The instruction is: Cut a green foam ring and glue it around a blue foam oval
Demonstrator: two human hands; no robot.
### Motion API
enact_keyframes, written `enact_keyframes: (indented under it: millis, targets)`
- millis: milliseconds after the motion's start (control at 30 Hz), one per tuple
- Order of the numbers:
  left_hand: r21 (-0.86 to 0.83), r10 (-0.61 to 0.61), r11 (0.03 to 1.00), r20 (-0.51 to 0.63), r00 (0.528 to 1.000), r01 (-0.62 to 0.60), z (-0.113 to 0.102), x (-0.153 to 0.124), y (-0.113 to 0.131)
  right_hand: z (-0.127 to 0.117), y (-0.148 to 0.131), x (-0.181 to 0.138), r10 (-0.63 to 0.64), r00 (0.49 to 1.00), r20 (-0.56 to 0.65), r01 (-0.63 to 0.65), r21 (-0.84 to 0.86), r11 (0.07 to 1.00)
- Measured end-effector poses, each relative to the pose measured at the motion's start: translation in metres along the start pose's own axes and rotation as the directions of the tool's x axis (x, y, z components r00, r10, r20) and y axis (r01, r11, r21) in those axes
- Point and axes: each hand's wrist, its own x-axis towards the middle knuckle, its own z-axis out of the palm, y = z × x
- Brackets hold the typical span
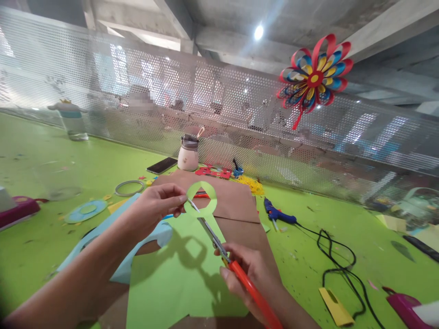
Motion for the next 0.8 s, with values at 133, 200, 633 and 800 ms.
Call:
enact_keyframes:
  millis: [133,200,633,800]
  targets:
    - [-0.051,-0.018,0.999,0.036,0.999,0.019,-0.001,-0.001,0.002,-0.001,0.0,-0.001,-0.016,1.0,-0.025,0.015,-0.016,1.0]
    - [-0.056,-0.017,0.998,0.037,0.999,0.019,0.0,-0.002,0.003,-0.001,-0.002,-0.002,-0.017,0.999,-0.043,0.016,-0.022,1.0]
    - [-0.02,0.038,0.999,-0.024,0.999,-0.038,0.004,-0.007,0.005,0.001,0.006,0.001,-0.07,0.983,-0.17,0.051,-0.114,0.992]
    - [-0.091,0.005,0.996,-0.033,0.999,-0.008,0.008,-0.008,0.01,-0.002,0.0,-0.004,-0.02,0.993,-0.119,0.023,0.022,1.0]
